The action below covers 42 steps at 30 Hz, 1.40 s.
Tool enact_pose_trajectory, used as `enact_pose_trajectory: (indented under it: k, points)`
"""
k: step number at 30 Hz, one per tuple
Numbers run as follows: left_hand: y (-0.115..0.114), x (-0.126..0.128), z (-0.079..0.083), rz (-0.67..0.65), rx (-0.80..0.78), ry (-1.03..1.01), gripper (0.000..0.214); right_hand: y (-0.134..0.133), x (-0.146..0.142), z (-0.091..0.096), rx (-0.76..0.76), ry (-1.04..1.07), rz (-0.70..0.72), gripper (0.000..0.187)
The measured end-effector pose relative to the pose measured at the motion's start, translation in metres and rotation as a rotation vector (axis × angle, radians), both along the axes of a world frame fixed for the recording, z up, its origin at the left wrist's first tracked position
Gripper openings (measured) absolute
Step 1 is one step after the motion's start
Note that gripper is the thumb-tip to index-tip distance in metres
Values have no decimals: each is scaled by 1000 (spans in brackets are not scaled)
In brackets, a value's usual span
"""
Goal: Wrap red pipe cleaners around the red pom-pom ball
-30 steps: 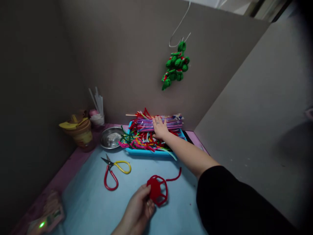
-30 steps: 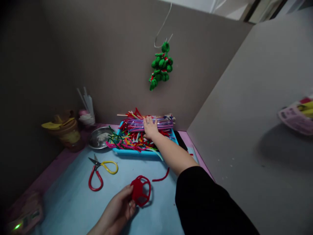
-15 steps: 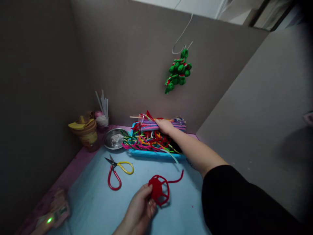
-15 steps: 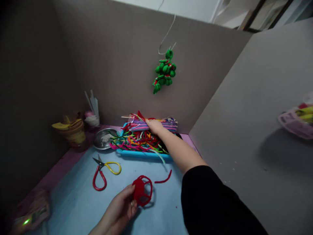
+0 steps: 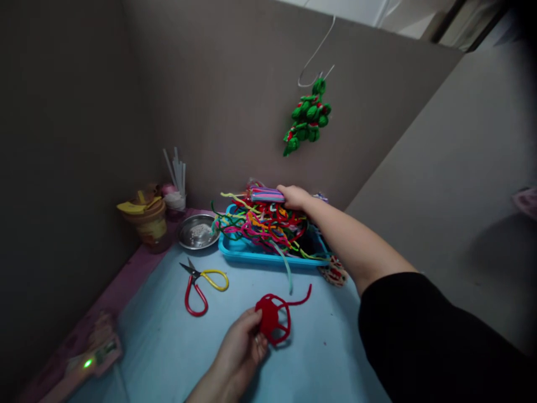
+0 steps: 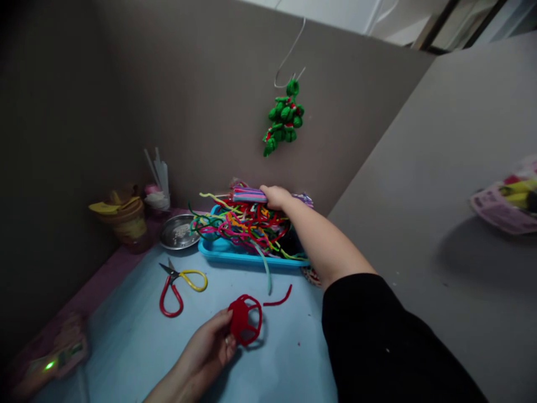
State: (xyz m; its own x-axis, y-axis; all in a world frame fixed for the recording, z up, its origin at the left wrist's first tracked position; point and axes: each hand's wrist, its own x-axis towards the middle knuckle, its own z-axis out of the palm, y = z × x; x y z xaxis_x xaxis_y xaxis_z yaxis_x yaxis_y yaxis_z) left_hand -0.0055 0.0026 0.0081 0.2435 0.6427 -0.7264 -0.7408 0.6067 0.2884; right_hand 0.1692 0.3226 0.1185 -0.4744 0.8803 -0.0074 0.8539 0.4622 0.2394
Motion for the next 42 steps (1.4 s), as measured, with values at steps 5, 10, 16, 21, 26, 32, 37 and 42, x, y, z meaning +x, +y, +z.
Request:
enact_pose_trajectory:
  k: [5,10,16,21,26,32,37,42]
  points:
    - [-2,1,3,-5,-7,-33,8,7,0,10,-73,15,11,55]
    - [-3,1,1,-4,-12,-52,9,6,-5,10,-175,21,36,55]
    - [-1,1,-2,-6,-17,-43,8,7,-9,7,-341,26,90,53]
    - [0,1,-4,-18,-23,-19,10,12,-16,-14,-300,39,90,54]
    - [2,0,-2,-15,-31,-9,9,0,-25,-66,-253,82,62,67]
    - [4,0,0,0,-38,4,6,0,-13,-62,-263,167,92,84]
    - [1,0,-1,-40,4,-2,7,-24,2,-25,-117,299,146,54]
    - [0,2,0,-52,14,3,8,-77,3,-25,2,385,121,31]
